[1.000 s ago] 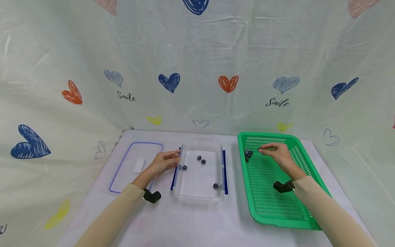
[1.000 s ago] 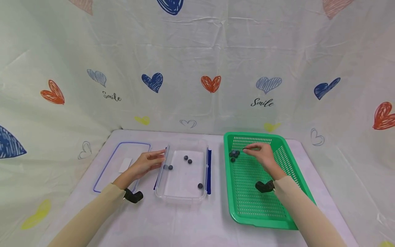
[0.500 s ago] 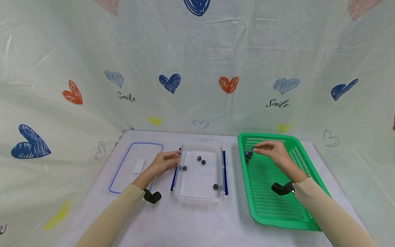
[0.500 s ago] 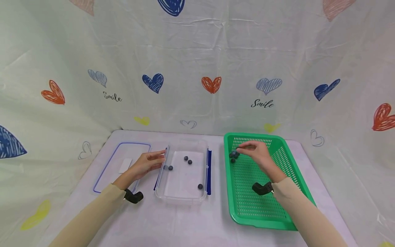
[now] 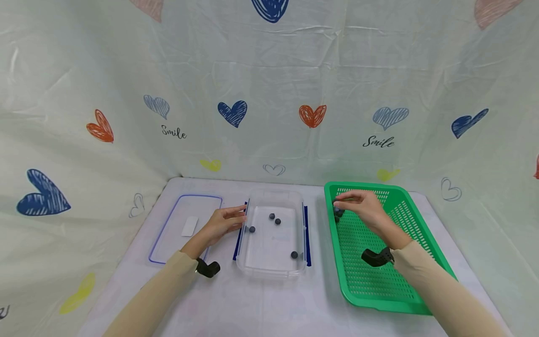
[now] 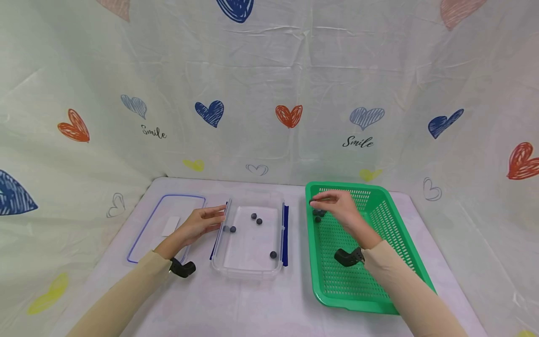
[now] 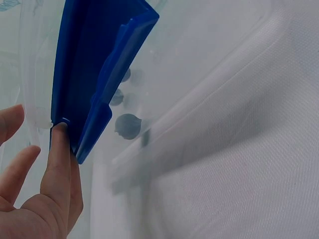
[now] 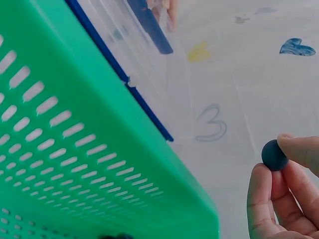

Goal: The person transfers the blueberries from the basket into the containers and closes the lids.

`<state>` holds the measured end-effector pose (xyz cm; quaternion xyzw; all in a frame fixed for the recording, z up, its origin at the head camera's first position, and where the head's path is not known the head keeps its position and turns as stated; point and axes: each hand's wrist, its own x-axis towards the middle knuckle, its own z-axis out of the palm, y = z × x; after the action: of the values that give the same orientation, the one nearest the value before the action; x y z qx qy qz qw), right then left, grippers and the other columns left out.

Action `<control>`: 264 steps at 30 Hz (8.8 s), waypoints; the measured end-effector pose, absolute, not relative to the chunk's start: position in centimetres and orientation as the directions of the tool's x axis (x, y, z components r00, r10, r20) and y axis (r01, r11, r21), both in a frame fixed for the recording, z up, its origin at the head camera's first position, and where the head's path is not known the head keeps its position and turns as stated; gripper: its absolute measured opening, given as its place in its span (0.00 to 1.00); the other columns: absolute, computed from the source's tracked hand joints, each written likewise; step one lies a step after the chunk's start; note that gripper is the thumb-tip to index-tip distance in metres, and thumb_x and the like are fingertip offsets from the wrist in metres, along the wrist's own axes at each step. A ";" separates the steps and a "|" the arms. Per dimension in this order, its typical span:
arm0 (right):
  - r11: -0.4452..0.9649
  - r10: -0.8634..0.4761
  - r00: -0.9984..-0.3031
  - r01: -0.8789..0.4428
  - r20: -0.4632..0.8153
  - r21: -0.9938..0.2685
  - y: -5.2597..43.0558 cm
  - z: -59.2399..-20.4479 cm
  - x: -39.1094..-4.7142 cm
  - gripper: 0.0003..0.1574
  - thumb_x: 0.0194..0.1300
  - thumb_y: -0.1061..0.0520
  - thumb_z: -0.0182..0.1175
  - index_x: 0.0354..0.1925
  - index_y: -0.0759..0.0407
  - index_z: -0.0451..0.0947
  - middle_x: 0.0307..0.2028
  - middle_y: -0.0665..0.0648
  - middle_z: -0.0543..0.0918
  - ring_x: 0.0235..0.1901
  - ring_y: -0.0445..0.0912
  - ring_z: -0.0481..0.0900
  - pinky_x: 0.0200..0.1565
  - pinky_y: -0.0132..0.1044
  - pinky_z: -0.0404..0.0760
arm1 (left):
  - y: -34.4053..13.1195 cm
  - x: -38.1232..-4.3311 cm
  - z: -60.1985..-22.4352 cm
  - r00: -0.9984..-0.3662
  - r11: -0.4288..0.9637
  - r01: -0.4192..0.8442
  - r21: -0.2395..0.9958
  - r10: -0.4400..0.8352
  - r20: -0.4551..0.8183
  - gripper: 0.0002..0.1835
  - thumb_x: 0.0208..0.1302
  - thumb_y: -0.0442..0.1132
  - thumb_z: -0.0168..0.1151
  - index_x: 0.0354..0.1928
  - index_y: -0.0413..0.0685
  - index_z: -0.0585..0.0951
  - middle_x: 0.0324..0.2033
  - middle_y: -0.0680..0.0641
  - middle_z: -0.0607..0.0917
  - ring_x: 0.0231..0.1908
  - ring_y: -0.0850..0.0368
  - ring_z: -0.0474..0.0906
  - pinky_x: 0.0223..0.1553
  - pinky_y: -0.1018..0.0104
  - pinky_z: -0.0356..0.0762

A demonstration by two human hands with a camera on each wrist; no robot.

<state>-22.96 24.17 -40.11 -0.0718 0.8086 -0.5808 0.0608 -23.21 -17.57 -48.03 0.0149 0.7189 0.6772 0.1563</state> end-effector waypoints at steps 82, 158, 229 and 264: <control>0.239 -0.229 -0.972 -0.003 -0.053 -0.971 18.1 -41.3 -24.1 0.22 0.61 0.57 0.73 0.48 0.71 0.83 0.44 0.56 0.86 0.43 0.44 0.84 0.57 0.44 0.78 | -17.5 -23.1 -48.0 -0.957 0.094 -0.184 0.978 0.211 -0.200 0.28 0.68 0.36 0.66 0.68 0.43 0.73 0.62 0.34 0.75 0.58 0.46 0.77 0.57 0.61 0.79; 0.536 0.054 -0.999 0.028 0.001 -0.844 25.1 -50.4 -24.9 0.18 0.65 0.62 0.67 0.49 0.73 0.82 0.44 0.67 0.85 0.44 0.56 0.84 0.41 0.40 0.86 | -17.5 -23.1 -48.2 -0.954 0.080 -0.205 0.975 0.204 -0.217 0.28 0.67 0.35 0.66 0.68 0.43 0.74 0.60 0.36 0.76 0.56 0.49 0.79 0.56 0.62 0.80; 0.369 0.063 -0.997 0.053 -0.032 -0.928 25.0 -43.5 -23.2 0.27 0.67 0.55 0.67 0.56 0.73 0.78 0.62 0.69 0.72 0.67 0.60 0.63 0.64 0.60 0.70 | -17.5 -22.8 -48.2 -0.953 0.077 -0.200 0.977 0.218 -0.212 0.28 0.68 0.35 0.65 0.69 0.41 0.72 0.61 0.33 0.74 0.56 0.49 0.79 0.56 0.63 0.80; 0.268 -0.136 -0.990 -0.002 -0.035 -0.963 17.9 -40.0 -23.0 0.20 0.62 0.60 0.71 0.50 0.69 0.82 0.59 0.64 0.75 0.44 0.44 0.85 0.62 0.54 0.74 | -17.7 -22.9 -48.2 -0.949 0.059 -0.196 0.979 0.239 -0.205 0.29 0.68 0.36 0.66 0.70 0.42 0.72 0.63 0.32 0.73 0.56 0.48 0.78 0.55 0.63 0.80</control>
<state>-22.95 17.88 -40.04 -0.0434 0.7943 -0.6034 0.0553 -22.90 -17.68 -48.23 0.0149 0.7101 0.6858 0.1586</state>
